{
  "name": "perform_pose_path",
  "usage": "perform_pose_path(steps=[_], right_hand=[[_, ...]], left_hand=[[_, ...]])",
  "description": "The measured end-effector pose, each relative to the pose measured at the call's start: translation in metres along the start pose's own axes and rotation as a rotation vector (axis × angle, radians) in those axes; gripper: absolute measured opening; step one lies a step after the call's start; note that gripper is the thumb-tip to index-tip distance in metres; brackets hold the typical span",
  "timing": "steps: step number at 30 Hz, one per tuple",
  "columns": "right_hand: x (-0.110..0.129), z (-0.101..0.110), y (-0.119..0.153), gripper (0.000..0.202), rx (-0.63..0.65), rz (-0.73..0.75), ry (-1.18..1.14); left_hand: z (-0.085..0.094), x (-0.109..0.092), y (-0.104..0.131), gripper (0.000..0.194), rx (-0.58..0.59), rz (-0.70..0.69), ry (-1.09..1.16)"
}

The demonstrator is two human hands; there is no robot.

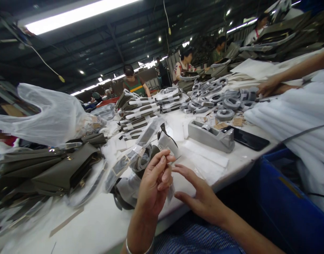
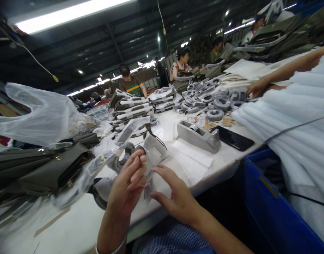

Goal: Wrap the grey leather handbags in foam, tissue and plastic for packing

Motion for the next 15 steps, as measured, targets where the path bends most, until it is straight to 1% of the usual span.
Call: perform_pose_path(steps=[1,3,5,6,7,9,11,12,13,15], right_hand=[[-0.002,-0.005,-0.003,0.053,0.064,-0.022,-0.067],[-0.010,-0.013,-0.005,0.040,0.153,-0.121,-0.177],[-0.023,-0.018,-0.002,0.031,0.171,-0.257,-0.274],[-0.029,-0.020,0.000,0.030,0.164,-0.320,-0.321],[-0.035,-0.021,0.003,0.031,0.150,-0.374,-0.366],[-0.044,-0.020,0.007,0.036,0.125,-0.449,-0.441],[-0.051,-0.016,0.010,0.042,0.111,-0.484,-0.474],[-0.053,-0.012,0.011,0.046,0.105,-0.489,-0.467],[-0.056,-0.008,0.012,0.050,0.098,-0.489,-0.436],[-0.065,0.004,0.015,0.053,0.077,-0.487,-0.296]], left_hand=[[0.000,0.000,0.000,0.019,0.000,0.005,0.003],[0.003,-0.003,-0.002,0.019,-0.015,-0.008,-0.010],[0.010,-0.007,-0.003,0.020,-0.041,-0.068,-0.099],[0.015,-0.010,-0.004,0.021,-0.054,-0.118,-0.202],[0.019,-0.013,-0.003,0.023,-0.067,-0.178,-0.356],[0.022,-0.019,0.001,0.030,-0.093,-0.334,-0.790],[0.016,-0.022,0.010,0.037,-0.107,-0.521,-1.250],[0.011,-0.022,0.016,0.039,-0.104,-0.617,-1.433],[0.005,-0.021,0.023,0.040,-0.098,-0.710,-1.567],[-0.004,-0.021,0.036,0.037,-0.086,-0.851,-1.703]])
Point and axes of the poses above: each hand's wrist, its own y-axis away from the middle knuckle, its own z-axis out of the back of the hand, x = y × z, the point moved 9 cm from there along -y, towards the middle knuckle, and after that the axes turned 9 degrees about y, right-handed, at the moved point
